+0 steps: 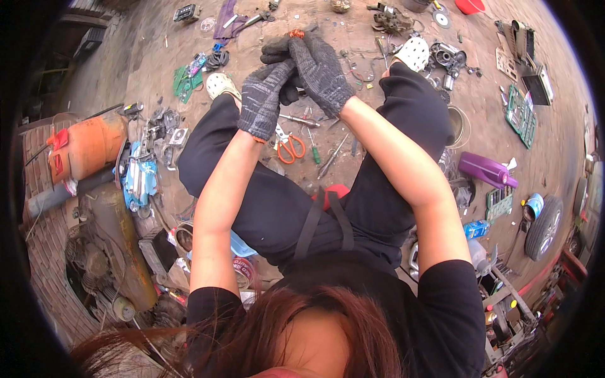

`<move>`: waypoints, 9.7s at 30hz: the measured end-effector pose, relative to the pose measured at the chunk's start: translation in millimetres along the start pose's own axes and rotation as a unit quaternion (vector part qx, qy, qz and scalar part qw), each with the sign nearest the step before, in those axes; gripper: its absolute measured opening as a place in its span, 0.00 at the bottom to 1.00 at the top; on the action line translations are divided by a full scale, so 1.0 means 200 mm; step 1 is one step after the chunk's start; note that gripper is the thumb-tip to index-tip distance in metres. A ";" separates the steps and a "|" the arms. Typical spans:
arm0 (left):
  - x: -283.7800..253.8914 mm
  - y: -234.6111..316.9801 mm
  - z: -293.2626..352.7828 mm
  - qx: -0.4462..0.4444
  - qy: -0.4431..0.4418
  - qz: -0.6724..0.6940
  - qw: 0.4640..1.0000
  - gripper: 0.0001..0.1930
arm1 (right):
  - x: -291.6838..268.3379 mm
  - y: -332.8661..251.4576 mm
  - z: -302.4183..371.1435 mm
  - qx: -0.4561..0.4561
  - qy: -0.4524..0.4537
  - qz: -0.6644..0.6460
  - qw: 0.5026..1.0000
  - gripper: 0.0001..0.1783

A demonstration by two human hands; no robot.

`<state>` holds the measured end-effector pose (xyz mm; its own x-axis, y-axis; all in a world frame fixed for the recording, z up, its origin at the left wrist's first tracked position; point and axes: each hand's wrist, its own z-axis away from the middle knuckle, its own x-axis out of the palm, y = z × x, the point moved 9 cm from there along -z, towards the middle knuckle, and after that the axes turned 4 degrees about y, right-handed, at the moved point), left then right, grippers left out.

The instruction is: The person sits cross-legged on the floor and winds copper wire around a cylindrical core to form a coil. They repeatedly wrap the wire by hand, occasionally adjusting the coil and picking up additional wire segments from the floor.

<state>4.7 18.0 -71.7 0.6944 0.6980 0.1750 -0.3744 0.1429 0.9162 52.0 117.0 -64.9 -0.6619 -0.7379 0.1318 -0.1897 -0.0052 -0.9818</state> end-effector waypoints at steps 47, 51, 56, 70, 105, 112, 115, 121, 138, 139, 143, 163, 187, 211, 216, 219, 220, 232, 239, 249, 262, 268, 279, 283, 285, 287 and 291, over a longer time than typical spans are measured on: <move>-0.21 -0.10 -0.28 0.037 0.027 0.102 0.994 0.21 | -0.35 0.12 0.00 0.129 0.229 0.016 0.965 0.15; -0.41 -0.60 -0.47 -0.087 0.138 0.070 0.984 0.09 | -0.32 0.01 0.03 0.180 0.180 -0.094 0.962 0.14; -0.71 -1.37 -0.57 -0.070 0.115 -0.456 0.880 0.15 | -0.43 0.08 0.05 0.209 0.141 -0.136 0.958 0.12; -0.61 -1.69 -0.43 -0.183 0.276 -0.301 0.894 0.11 | -0.51 -0.05 0.14 0.280 0.262 -0.124 0.915 0.08; 0.14 0.40 -0.01 0.423 -0.115 -0.424 0.792 0.15 | -0.08 0.04 0.17 0.320 -0.105 -0.126 0.933 0.12; 0.16 0.40 0.04 0.486 -0.078 -0.538 0.684 0.14 | -0.04 0.05 0.20 0.341 -0.123 -0.108 0.926 0.16; 0.17 0.39 0.07 0.525 -0.081 -0.544 0.650 0.16 | -0.04 0.06 0.20 0.358 -0.117 -0.132 0.917 0.16; 0.19 0.39 0.09 0.538 -0.080 -0.542 0.640 0.18 | -0.04 0.04 0.21 0.351 -0.111 -0.121 0.922 0.15; 0.13 0.26 -0.06 0.348 -0.119 -0.280 0.887 0.09 | -0.06 -0.26 0.09 0.234 -0.075 -0.465 0.850 0.07; 0.16 0.21 -0.06 0.264 -0.132 -0.280 0.914 0.09 | -0.08 -0.24 0.07 0.215 -0.040 -0.452 0.865 0.07; 0.23 0.20 0.01 0.328 -0.121 -0.276 0.895 0.10 | -0.23 -0.23 0.02 0.041 0.030 -0.157 0.986 0.10; 0.27 0.14 0.04 0.180 -0.221 -0.194 0.939 0.15 | -0.24 -0.26 0.00 -0.017 0.054 -0.155 0.986 0.20; 0.18 0.49 0.21 0.499 -0.008 -0.548 0.671 0.07 | -0.17 -0.26 0.04 -0.026 -0.007 0.272 0.962 0.15; 0.07 0.49 0.11 0.546 0.031 -0.468 0.694 0.09 | -0.05 -0.11 0.10 0.143 -0.090 -0.013 0.986 0.18; 0.11 0.54 0.19 0.561 -0.030 -0.428 0.708 0.09 | -0.10 -0.18 0.07 0.041 -0.064 0.112 0.991 0.18; 0.11 0.56 0.22 0.560 -0.051 -0.405 0.721 0.09 | -0.12 -0.16 0.06 0.090 -0.036 0.056 0.994 0.17; 0.11 0.56 0.22 0.560 -0.054 -0.406 0.720 0.09 | -0.13 -0.16 0.05 0.068 -0.046 0.045 0.996 0.17; 0.07 0.51 0.14 0.539 0.011 -0.471 0.698 0.09 | -0.12 -0.16 0.06 0.064 -0.050 0.028 0.996 0.15; 0.08 0.51 0.12 0.526 0.018 -0.475 0.706 0.09 | -0.08 -0.10 0.10 0.130 -0.034 0.013 0.991 0.18; 0.08 0.50 0.11 0.522 0.027 -0.469 0.712 0.09 | -0.08 -0.13 0.09 0.090 -0.075 0.099 0.988 0.17; 0.08 0.46 0.07 0.508 0.031 -0.519 0.686 0.10 | 0.00 -0.17 0.14 0.088 -0.116 0.082 0.986 0.18; 0.09 0.46 0.07 0.516 0.018 -0.497 0.698 0.10 | 0.00 -0.03 0.15 0.185 -0.126 0.030 0.974 0.19; -0.02 0.28 -0.14 0.220 -0.070 -0.211 0.950 0.11 | -0.02 -0.10 0.15 0.252 -0.108 -0.274 0.922 0.14; 0.08 0.22 -0.13 0.270 -0.114 -0.201 0.935 0.11 | -0.06 -0.11 0.10 0.253 -0.082 -0.384 0.884 0.13; 0.11 0.22 -0.10 0.309 -0.090 -0.246 0.914 0.10 | -0.10 -0.12 0.09 0.237 -0.011 -0.329 0.914 0.13; 0.12 0.27 -0.07 0.347 -0.064 -0.257 0.900 0.10 | -0.12 -0.11 0.09 0.227 0.014 -0.314 0.922 0.13; 0.18 0.08 -0.11 0.295 -0.157 -0.203 0.920 0.12 | -0.19 -0.08 0.04 0.190 0.024 -0.230 0.954 0.09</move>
<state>9.2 60.5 -58.4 0.8819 0.4199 -0.2143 0.2893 -0.1232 0.9493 86.7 140.5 -54.5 -0.6052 -0.5673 0.5585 -0.1982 -0.5721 -0.7959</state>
